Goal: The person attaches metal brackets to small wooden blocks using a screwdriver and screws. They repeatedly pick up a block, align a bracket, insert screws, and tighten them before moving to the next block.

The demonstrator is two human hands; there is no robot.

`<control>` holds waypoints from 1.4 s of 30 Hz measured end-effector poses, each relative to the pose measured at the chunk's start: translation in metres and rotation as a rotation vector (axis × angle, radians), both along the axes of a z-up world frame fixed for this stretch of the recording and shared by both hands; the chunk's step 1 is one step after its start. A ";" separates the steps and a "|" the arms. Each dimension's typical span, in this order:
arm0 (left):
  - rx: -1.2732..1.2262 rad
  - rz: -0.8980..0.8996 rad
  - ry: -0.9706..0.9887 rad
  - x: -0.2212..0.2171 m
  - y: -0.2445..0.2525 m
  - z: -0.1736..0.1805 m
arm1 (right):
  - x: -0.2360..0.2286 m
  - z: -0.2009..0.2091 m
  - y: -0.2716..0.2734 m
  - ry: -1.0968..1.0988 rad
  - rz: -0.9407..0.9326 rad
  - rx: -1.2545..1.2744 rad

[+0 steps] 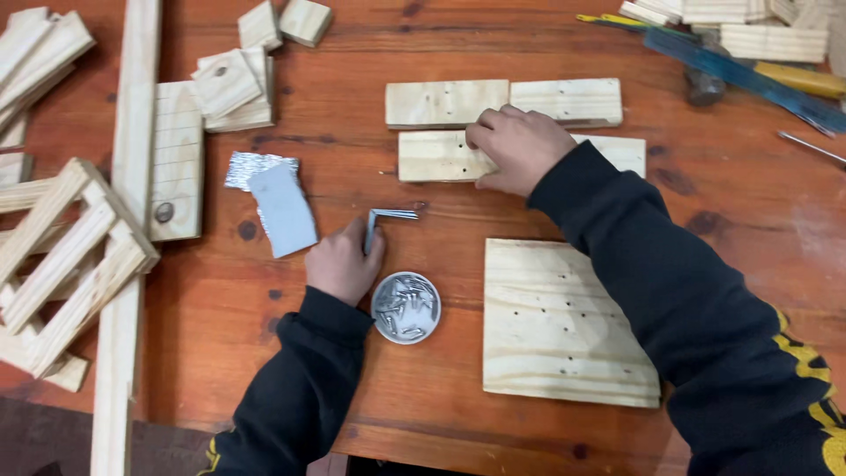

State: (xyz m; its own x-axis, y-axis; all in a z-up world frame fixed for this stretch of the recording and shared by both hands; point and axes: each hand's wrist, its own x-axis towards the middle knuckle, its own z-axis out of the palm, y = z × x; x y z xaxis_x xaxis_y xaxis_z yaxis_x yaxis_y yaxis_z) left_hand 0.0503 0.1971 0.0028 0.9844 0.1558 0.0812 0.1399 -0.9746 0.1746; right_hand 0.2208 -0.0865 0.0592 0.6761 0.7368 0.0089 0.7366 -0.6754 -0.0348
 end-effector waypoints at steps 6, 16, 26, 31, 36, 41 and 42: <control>-0.166 -0.015 -0.029 0.004 0.004 0.015 | 0.009 -0.001 -0.004 0.073 -0.020 -0.001; -0.182 -0.394 -0.004 0.101 -0.030 0.038 | -0.012 -0.022 -0.168 0.191 -0.350 -0.003; -0.096 -0.380 0.018 0.135 -0.037 0.005 | -0.007 -0.026 -0.173 0.224 -0.248 0.057; -0.086 -0.373 0.029 0.137 -0.031 -0.005 | -0.006 -0.027 -0.172 0.254 -0.231 0.060; -0.100 -0.382 0.029 0.135 -0.028 -0.002 | -0.013 -0.018 -0.169 0.253 -0.262 0.053; -0.203 -0.299 -0.097 0.153 -0.015 0.009 | 0.003 -0.004 -0.171 0.111 -0.381 0.031; -0.223 -0.222 -0.161 0.165 -0.007 0.004 | 0.011 -0.003 -0.171 0.019 -0.386 0.088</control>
State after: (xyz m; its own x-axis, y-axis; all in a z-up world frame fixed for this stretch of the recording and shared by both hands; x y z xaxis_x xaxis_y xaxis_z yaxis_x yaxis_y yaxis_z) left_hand 0.2149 0.1897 0.0068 0.9736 -0.0289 0.2265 -0.1176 -0.9138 0.3888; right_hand 0.2317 -0.2578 0.0561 0.9039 0.4253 0.0456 0.4276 -0.8964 -0.1164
